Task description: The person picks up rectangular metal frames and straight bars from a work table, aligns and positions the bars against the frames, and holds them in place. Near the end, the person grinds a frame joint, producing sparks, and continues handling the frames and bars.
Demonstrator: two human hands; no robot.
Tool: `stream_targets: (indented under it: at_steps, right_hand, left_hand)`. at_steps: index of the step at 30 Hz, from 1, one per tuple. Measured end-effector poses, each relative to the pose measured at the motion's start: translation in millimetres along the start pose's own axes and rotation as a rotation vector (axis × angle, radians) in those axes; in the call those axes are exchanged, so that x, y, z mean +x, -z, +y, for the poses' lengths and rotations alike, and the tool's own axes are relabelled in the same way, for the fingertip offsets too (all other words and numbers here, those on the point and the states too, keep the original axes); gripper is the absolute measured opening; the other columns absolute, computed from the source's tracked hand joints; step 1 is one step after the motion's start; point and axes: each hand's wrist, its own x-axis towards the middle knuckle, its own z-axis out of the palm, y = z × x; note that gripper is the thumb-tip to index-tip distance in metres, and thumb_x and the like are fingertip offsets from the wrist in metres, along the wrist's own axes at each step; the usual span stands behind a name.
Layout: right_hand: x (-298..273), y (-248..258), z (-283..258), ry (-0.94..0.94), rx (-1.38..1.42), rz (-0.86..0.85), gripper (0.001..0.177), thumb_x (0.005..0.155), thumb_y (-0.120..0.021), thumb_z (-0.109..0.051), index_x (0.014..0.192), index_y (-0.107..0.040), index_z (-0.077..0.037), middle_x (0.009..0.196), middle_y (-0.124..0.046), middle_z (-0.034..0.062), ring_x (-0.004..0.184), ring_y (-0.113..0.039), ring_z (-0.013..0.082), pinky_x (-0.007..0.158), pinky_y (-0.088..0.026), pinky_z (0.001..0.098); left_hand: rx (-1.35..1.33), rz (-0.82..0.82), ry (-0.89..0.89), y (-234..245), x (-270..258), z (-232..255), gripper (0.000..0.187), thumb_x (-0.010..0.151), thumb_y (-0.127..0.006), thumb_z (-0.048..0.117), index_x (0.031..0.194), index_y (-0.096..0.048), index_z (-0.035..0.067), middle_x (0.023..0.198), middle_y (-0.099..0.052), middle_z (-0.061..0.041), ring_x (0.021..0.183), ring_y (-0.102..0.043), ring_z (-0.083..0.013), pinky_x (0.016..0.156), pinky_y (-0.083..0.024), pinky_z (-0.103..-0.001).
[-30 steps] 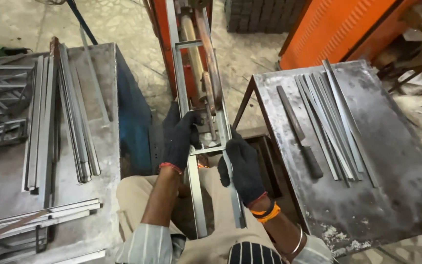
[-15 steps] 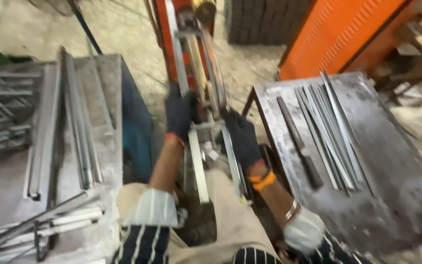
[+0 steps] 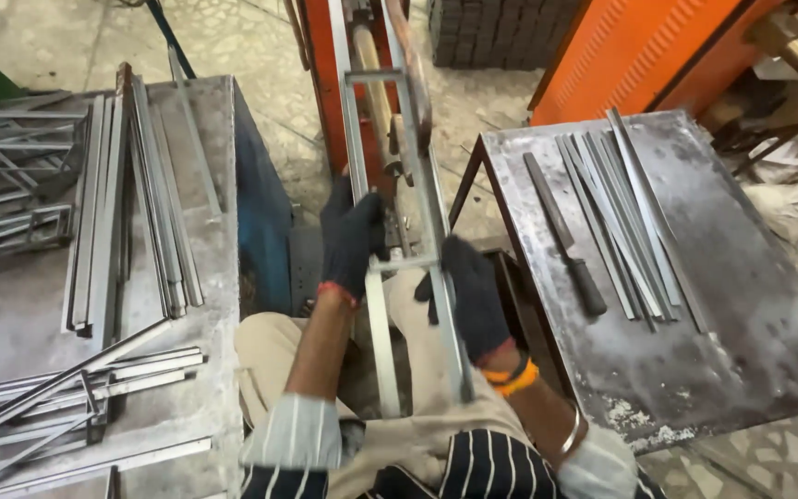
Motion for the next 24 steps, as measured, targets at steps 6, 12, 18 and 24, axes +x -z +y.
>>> stream_targets:
  at_steps: [6, 12, 18, 24]
  right_hand:
    - [-79.5, -10.1, 11.1, -0.081, 0.184, -0.012, 0.035, 0.105, -0.051, -0.031, 0.087, -0.063, -0.004, 0.064, -0.065, 0.0077, 0.04, -0.056, 0.0151, 0.037, -0.046, 0.0303]
    - [-95.4, -8.6, 30.0, 0.056, 0.094, 0.022, 0.04, 0.109, -0.05, -0.028, 0.089, -0.069, 0.001, 0.075, -0.065, 0.0042, 0.052, -0.059, 0.0122, 0.044, -0.047, 0.0282]
    - [-107.5, -20.0, 57.5, -0.168, 0.281, 0.187, 0.027, 0.098, -0.058, -0.025, 0.123, -0.067, -0.018, 0.064, -0.061, 0.0047, 0.04, -0.05, 0.0117, 0.036, -0.04, 0.0284]
    - [-114.9, -25.4, 45.4, -0.192, 0.234, 0.167, 0.032, 0.099, -0.053, -0.034, 0.116, -0.065, -0.011, 0.063, -0.061, 0.0048, 0.038, -0.052, 0.0138, 0.035, -0.042, 0.0298]
  left_hand:
    - [0.003, -0.026, 0.048, 6.5, -87.4, 6.6, 0.055, 0.091, -0.059, 0.007, 0.145, -0.055, 0.016, 0.075, -0.064, -0.002, 0.051, -0.053, -0.0071, 0.04, -0.04, -0.024]
    - [0.003, -0.022, 0.126, 29.0, -90.3, -22.2, 0.021, 0.099, -0.063, 0.013, 0.117, -0.06, 0.002, 0.078, -0.065, -0.003, 0.055, -0.054, -0.0085, 0.042, -0.039, -0.024]
    - [0.014, -0.04, 0.111, 22.9, -112.4, -1.6, 0.022, 0.097, -0.063, 0.012, 0.116, -0.068, 0.004, 0.077, -0.068, -0.003, 0.053, -0.054, -0.0052, 0.042, -0.036, -0.02]
    - [-0.011, -0.041, 0.122, 24.7, -110.8, 6.9, 0.027, 0.096, -0.062, 0.012, 0.122, -0.063, 0.004, 0.074, -0.066, -0.005, 0.043, -0.048, -0.0065, 0.035, -0.035, -0.023]
